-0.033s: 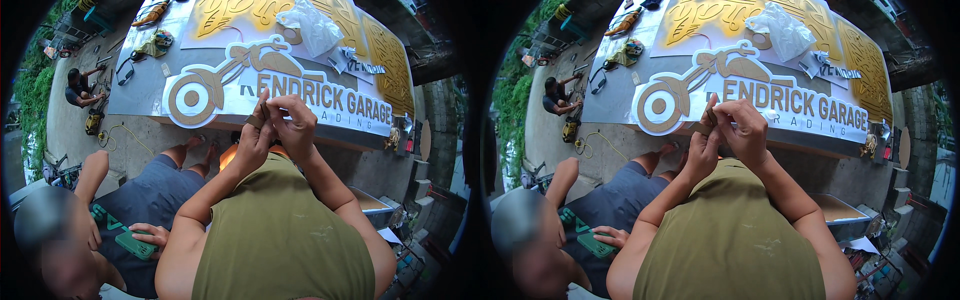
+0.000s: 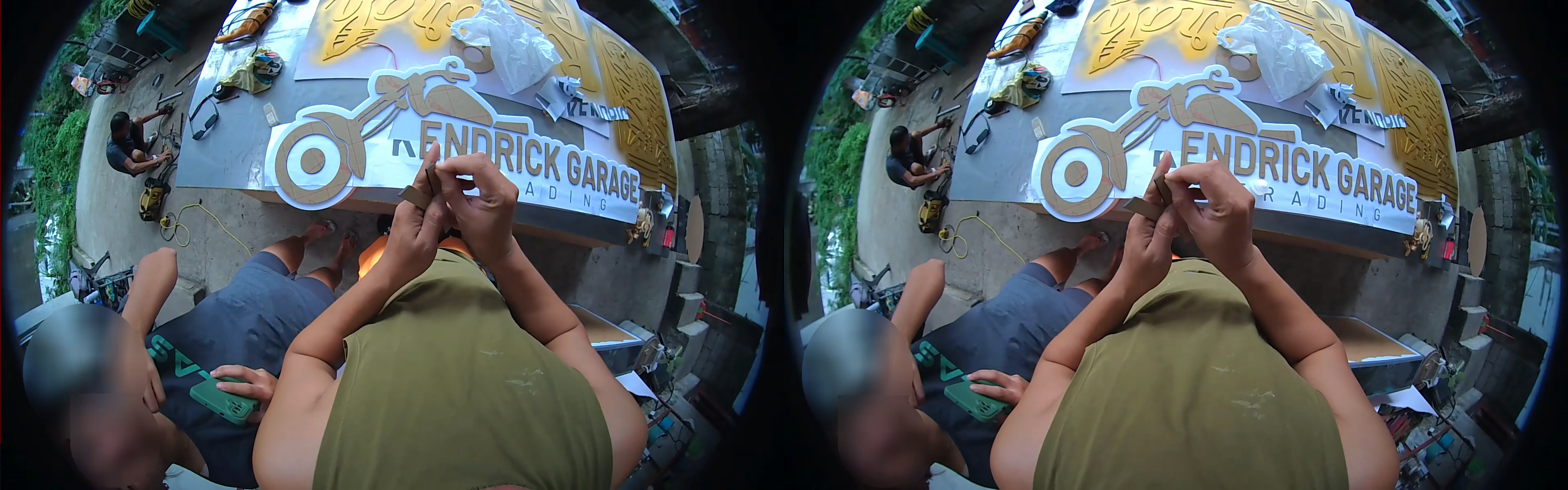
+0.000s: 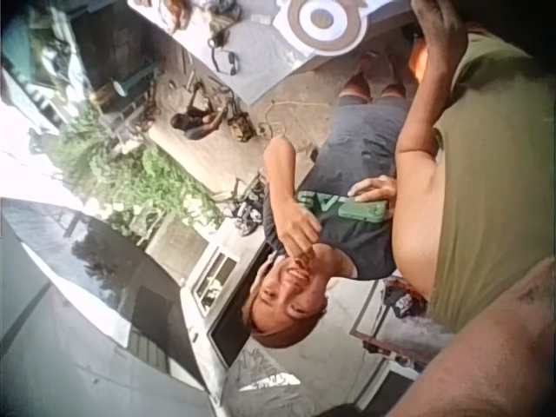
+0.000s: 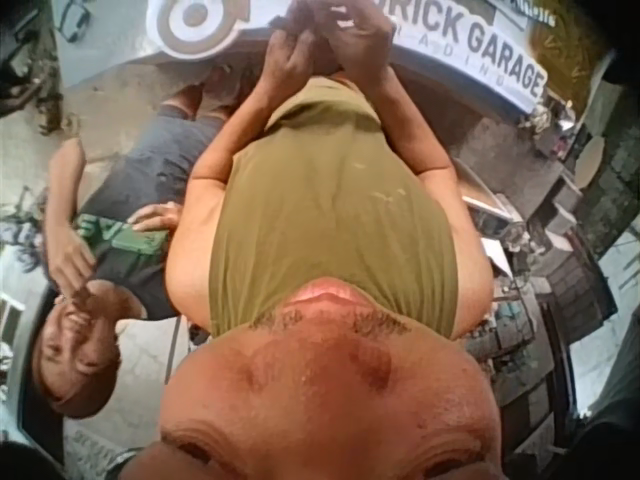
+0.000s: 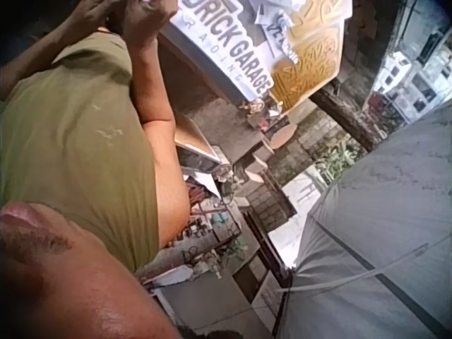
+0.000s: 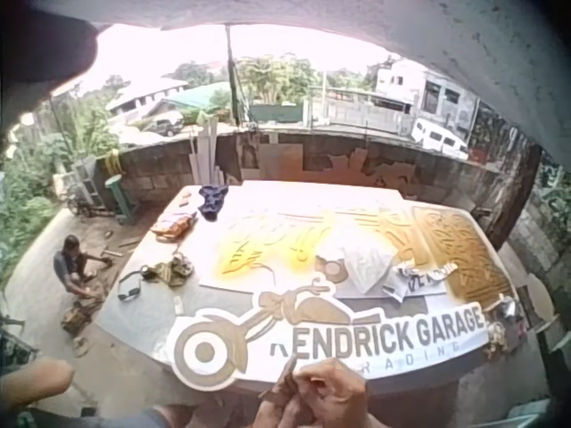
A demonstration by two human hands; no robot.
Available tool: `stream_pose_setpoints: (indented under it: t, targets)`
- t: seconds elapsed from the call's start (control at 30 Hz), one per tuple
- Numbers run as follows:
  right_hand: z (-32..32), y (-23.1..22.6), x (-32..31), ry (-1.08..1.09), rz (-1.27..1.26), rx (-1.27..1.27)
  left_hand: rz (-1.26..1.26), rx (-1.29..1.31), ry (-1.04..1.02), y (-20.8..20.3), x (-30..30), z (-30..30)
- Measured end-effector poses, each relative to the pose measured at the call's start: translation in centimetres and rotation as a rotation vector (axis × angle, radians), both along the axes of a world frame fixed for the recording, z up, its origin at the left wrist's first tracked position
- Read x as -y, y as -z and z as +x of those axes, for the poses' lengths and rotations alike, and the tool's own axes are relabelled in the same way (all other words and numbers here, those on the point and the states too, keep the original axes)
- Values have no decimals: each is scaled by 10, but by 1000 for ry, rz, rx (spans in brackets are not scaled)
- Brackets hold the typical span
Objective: Assembling a garage sign by gluing wooden letters and logo components onto a base.
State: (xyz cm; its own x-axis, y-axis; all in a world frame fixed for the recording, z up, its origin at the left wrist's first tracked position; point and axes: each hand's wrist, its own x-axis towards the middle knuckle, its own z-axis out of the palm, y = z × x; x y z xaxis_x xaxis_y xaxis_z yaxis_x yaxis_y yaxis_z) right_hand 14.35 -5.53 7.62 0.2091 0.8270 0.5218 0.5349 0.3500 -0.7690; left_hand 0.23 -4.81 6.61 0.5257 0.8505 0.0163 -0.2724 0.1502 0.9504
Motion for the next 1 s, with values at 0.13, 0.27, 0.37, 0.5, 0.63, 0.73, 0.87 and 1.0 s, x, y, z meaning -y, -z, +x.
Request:
stream_pose_setpoints:
  t: [0.13,0.27,0.37,0.5,0.63,0.73,0.87,1.0]
  targets:
    - [0,-8,-3,-33,-215,-261,-51,43,36,2,-5,-1]
    - [3,-14,-9,-64,-233,-180,-18,49,31,6,-9,-2]
    - [5,-18,-13,-66,-258,-150,90,-37,13,12,-12,-5]
    - [8,-15,-15,-49,-238,-90,55,-84,76,9,-16,-7]
    - [9,-16,-18,-41,-176,26,83,-186,105,3,-19,-8]
    - [11,-15,-22,-49,-163,73,82,-181,116,7,-20,-8]
    - [13,-12,-25,-64,-173,151,77,-215,146,11,-23,-8]
    - [15,-8,-27,-80,-180,161,110,-155,94,13,-22,-3]
